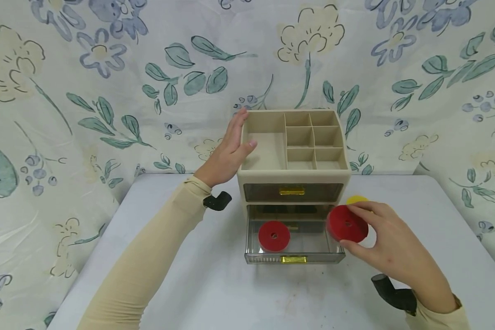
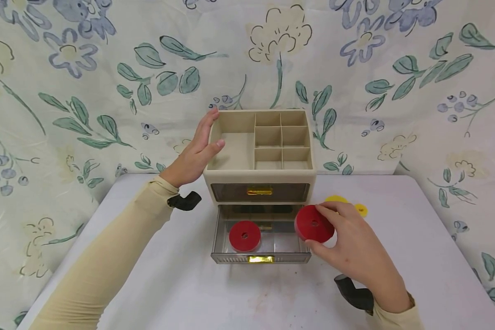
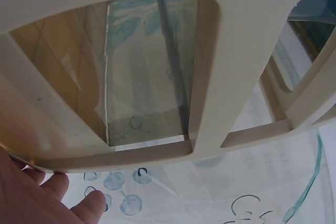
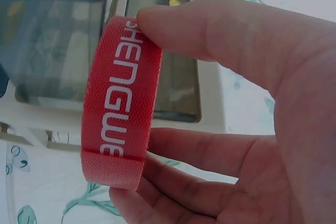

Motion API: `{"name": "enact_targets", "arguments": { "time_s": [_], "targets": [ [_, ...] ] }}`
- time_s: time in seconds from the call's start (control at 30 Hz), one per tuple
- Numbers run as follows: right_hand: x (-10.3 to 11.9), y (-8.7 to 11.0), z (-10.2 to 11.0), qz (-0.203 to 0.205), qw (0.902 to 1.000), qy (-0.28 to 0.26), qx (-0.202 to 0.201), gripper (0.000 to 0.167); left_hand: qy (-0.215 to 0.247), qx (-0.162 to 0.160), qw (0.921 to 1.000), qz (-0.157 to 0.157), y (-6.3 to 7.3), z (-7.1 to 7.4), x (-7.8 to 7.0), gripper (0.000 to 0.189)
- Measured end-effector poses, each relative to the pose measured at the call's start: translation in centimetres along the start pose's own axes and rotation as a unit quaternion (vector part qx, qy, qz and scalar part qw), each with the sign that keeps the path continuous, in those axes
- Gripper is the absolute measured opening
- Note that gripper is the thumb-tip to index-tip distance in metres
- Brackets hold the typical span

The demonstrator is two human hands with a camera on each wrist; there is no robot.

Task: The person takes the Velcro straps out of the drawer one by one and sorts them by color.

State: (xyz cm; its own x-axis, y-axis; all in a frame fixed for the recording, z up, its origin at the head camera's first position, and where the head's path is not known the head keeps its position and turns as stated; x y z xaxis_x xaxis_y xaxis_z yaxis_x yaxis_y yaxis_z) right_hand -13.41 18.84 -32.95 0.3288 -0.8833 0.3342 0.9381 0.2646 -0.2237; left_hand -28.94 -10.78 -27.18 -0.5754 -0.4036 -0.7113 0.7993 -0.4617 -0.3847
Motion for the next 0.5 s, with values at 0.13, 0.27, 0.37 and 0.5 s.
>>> {"name": "enact_targets", "arguments": {
  "time_s": [0.13, 0.27, 0.37, 0.5],
  "targets": [
    [-0.8, 0.2, 0.1, -0.013, 0.9999, 0.002, -0.003, 0.067, 0.002, 0.0, 1.0, 0.0, 0.0, 0.0, 0.0, 0.067],
    [-1.5, 0.3, 0.3, -0.024, 0.9996, 0.006, -0.01, 0.067, 0.002, 0.0, 1.0, 0.0, 0.0, 0.0, 0.1, 0.067],
    [-2.0, 0.3, 0.3, -0.023, 0.9995, 0.009, -0.018, 0.067, 0.001, 0.0, 1.0, 0.001, 0.0, 0.1, 0.1, 0.067],
    [-2.5, 0.2, 0.3, -0.026, 0.9992, 0.014, -0.028, 0.066, -0.003, 0.0, 1.0, 0.002, -0.1, 0.0, 0.0, 0.067]
  ]
}}
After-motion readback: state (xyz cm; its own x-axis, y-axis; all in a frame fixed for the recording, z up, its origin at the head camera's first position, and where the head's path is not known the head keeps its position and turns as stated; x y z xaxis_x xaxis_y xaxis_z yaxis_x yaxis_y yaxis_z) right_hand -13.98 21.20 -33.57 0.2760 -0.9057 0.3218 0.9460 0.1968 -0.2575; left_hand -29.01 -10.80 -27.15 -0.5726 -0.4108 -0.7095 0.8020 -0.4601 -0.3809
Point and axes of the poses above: each hand's wrist, its own y-axis away from the middle knuckle, its own z-axis out of the back of the hand, x = y × z, the point moved 5 cm from there along -y, towards the middle knuckle, and after that the axes turned 6 degrees about y, right-handed, at the moved point
